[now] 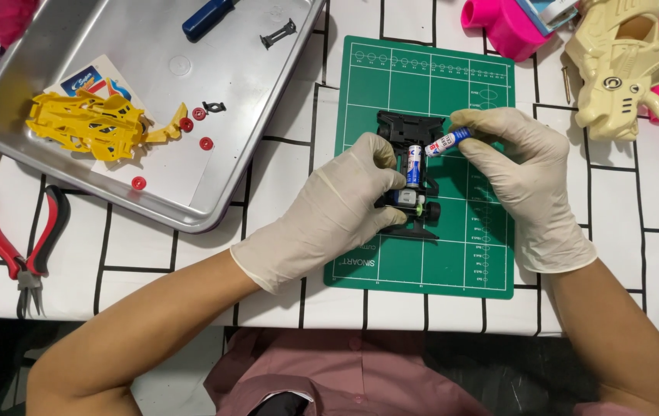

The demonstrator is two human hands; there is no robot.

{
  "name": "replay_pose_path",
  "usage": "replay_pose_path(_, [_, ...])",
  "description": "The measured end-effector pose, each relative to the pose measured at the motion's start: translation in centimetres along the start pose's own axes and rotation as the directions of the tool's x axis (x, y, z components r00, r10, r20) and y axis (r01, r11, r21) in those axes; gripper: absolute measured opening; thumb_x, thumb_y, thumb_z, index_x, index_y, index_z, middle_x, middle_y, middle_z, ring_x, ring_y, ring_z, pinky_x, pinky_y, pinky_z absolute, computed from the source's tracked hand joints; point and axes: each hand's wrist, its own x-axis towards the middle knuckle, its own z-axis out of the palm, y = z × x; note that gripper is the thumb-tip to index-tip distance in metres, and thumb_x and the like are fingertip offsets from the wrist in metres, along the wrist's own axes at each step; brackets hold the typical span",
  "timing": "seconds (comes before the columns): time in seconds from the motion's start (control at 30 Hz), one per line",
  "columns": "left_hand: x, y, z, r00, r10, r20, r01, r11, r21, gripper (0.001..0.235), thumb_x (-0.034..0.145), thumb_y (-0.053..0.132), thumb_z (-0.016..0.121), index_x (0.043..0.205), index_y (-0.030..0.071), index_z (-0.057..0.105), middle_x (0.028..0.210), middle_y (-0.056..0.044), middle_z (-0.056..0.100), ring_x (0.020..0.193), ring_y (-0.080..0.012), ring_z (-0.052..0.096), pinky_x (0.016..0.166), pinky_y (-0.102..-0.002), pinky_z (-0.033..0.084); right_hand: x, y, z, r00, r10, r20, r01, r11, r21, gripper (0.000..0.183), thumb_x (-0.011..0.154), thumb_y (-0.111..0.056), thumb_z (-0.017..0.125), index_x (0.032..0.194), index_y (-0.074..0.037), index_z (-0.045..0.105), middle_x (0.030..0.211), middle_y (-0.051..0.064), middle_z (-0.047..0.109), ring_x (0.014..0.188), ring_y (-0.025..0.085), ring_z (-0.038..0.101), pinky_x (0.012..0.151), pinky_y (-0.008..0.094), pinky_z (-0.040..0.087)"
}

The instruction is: Installing a motor, gears, and batteries into a toy car chassis on a workspace.

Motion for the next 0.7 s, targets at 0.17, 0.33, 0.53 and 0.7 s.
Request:
replay_pose_path(0.17, [-0.05,-0.33,0.36,1.000,0.017,-0.002,-0.016,0.999,0.051,0.044,0.077,0.028,0.088,0.111,0.005,0.073,0.115,-0.011,0.053,0.090,-0.0302,0.062,0.057,-0.044,0.054,0.06,0.09,0.07,1.000,-0.003,0.010,0.003,1.000,-0.007,0.032,0.099,0.007,0.069,0.131,0.004,0.063,0.125,0.017,0.068,0.112,0.024,0.068,0.100,0.032,0.057])
replay_pose_path(0.33, [0.03,-0.39,0.46,1.000,0.003,0.023,-0.005,0.996,0.084,0.051,0.077,0.032,0.089,0.118,0.006,0.072,0.118,-0.011,0.054,0.092,-0.0315,0.063,0.060,-0.046,0.055,-0.14,0.33,0.22,0.999,-0.016,0.031,0.016,1.000,-0.006,0.021,0.099,0.005,0.071,0.116,0.000,0.060,0.111,0.015,0.067,0.102,0.022,0.065,0.088,0.029,0.055])
replay_pose_path(0.53, [0.09,-0.40,0.53,0.998,-0.028,0.063,0.021,0.994,0.104,0.054,0.077,0.035,0.088,0.120,0.006,0.071,0.120,-0.010,0.053,0.097,-0.0290,0.062,0.057,-0.046,0.057,-0.41,0.35,0.32,0.999,0.017,0.027,-0.016,0.999,-0.033,0.019,0.099,0.003,0.074,0.116,0.001,0.066,0.113,0.014,0.070,0.103,0.021,0.066,0.091,0.029,0.055])
replay_pose_path(0.7, [0.25,-0.77,0.67,0.996,-0.044,0.082,0.037,0.995,0.089,0.060,0.075,0.038,0.089,0.124,0.009,0.070,0.122,-0.009,0.053,0.100,-0.0294,0.062,0.062,-0.047,0.056,-0.44,0.43,0.72,0.998,0.032,0.051,-0.029,0.999,-0.046,0.019,0.098,0.000,0.074,0.116,0.001,0.068,0.113,0.014,0.070,0.102,0.020,0.066,0.091,0.028,0.055])
